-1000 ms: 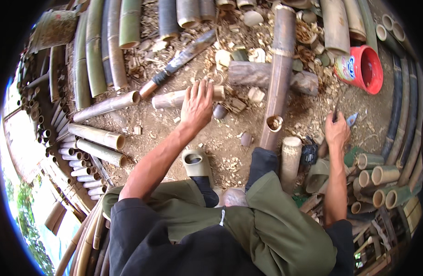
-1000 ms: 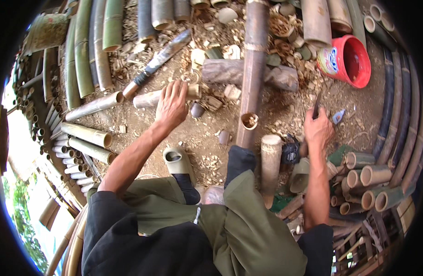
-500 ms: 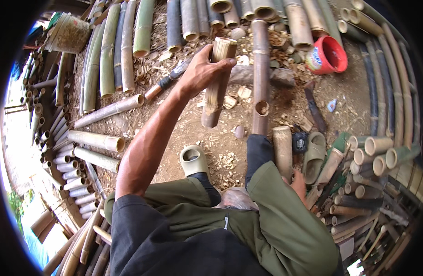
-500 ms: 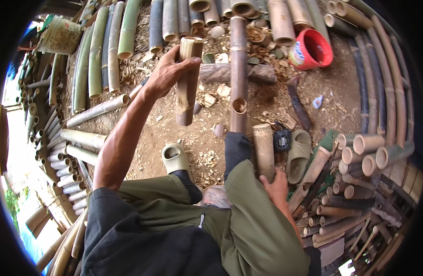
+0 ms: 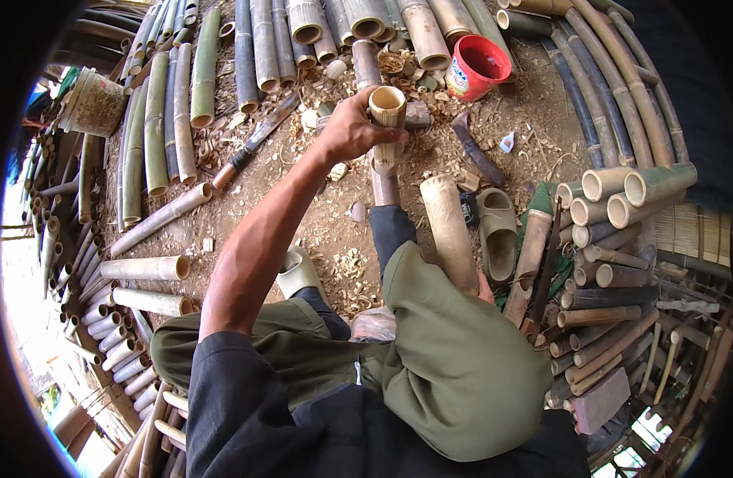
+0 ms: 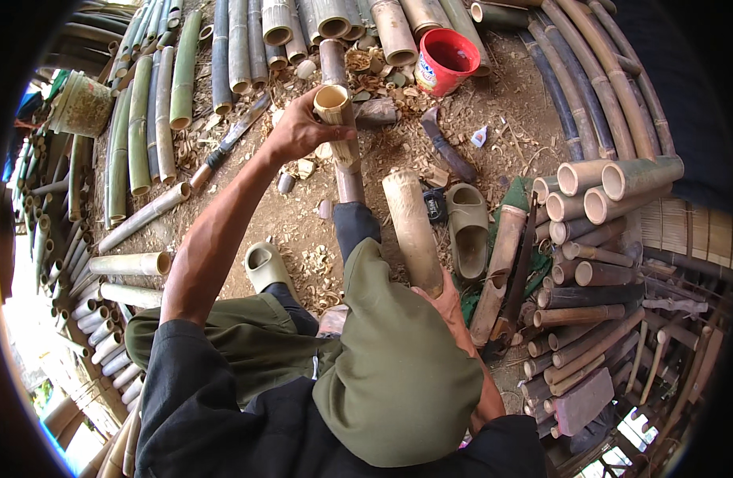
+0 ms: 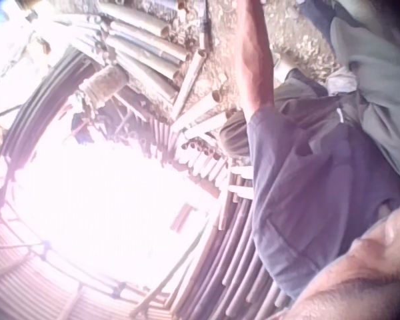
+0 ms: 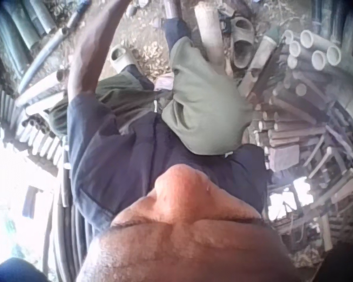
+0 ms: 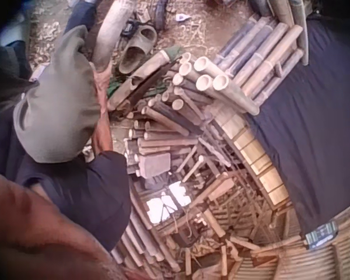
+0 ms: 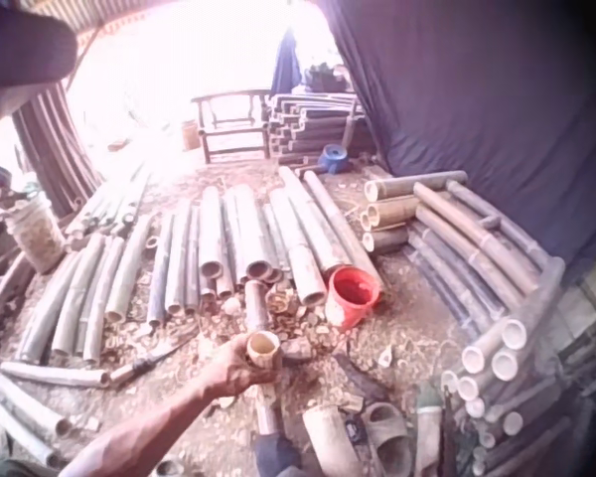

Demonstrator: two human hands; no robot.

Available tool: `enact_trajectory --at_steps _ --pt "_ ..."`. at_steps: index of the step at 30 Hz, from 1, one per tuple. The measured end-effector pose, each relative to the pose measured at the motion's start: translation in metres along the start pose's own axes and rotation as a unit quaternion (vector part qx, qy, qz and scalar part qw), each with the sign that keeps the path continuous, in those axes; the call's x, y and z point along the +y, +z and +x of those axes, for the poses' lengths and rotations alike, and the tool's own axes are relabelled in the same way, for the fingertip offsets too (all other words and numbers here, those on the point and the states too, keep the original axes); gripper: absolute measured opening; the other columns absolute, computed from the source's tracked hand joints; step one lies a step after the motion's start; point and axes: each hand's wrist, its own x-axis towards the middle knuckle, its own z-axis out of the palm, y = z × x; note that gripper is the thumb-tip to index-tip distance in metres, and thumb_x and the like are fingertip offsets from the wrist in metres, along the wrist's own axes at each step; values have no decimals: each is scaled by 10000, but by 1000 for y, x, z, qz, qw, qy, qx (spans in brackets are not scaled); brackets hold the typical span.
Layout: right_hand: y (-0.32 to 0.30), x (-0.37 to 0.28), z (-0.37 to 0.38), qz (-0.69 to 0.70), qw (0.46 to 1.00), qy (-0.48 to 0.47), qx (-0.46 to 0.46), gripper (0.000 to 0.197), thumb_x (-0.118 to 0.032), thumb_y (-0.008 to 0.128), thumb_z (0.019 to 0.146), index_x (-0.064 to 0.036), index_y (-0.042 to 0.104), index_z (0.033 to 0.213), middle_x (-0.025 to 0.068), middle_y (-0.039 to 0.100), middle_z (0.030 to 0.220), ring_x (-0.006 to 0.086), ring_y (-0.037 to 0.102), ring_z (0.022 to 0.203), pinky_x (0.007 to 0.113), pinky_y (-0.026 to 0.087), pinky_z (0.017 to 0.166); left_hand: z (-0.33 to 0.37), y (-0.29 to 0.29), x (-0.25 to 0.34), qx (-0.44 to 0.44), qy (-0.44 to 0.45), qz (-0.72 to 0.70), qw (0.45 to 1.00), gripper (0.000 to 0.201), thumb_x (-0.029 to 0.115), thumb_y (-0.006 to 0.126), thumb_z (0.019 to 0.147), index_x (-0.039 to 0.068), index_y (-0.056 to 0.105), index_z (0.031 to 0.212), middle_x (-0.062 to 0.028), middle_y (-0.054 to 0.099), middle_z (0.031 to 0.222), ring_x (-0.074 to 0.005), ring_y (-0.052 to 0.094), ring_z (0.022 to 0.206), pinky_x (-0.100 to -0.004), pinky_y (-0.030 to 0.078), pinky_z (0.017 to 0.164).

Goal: The person carves a hole into a bamboo pole using a knife and a mallet, then joins another bamboo pole into the slot to assemble a frame.

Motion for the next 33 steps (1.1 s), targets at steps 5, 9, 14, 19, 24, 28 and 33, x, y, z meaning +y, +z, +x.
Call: enact_trajectory --at_steps 5,9,14,19,24,28,33 --pt "-40 -113 -23 81 995 -50 13 887 -356 863 697 7 431 1381 162 594 1250 233 583 1130 364 463 973 -7 12 13 2 18 41 999 492 193 861 731 87 619 1147 -79 706 1065 -204 672 1007 -389 542 938" --pt "-57 -153 -10 151 976 -157 -1 940 -275 855 679 5 340 1414 140 549 1240 237 555 1135 371 454 978 -23 20 15 13 25 82 996 540 215 865 718 82 618 1179 -92 708 1060 -213 680 987 -365 539 929" --pt "-66 -210 10 124 915 -377 75 936 -211 829 683 44 301 1413 187 500 1278 273 551 1152 391 449 991 -29 36 26 24 56 91 994 527 216 854 712 48 627 1157 -150 690 1099 -271 670 1032 -388 529 903" --pt "-33 -230 38 -54 919 -379 96 892 -278 840 698 24 381 1401 219 617 1195 308 637 1091 408 500 950 -30 38 -2 38 141 124 981 520 240 839 710 79 620 1153 -169 676 1093 -361 654 1016 -434 529 879" --pt "-45 -259 19 33 933 -357 27 872 -258 813 733 64 356 1403 209 578 1240 283 591 1144 374 465 984 -32 24 4 5 118 97 988 496 236 838 688 77 620 1104 -162 677 1040 -359 658 973 -424 531 846" --pt "-33 -225 29 162 883 -440 16 745 -242 790 711 65 452 1300 185 569 1195 266 575 1118 394 446 984 -24 18 15 -24 136 104 985 488 212 848 660 74 610 1063 -159 670 997 -349 662 946 -422 532 834" --pt "-28 -244 36 69 952 -299 2 692 -257 740 779 58 447 1321 154 606 1149 238 599 1048 363 466 939 -25 20 4 -23 157 114 981 515 202 845 655 71 612 1095 -164 673 1006 -346 661 966 -424 533 850"
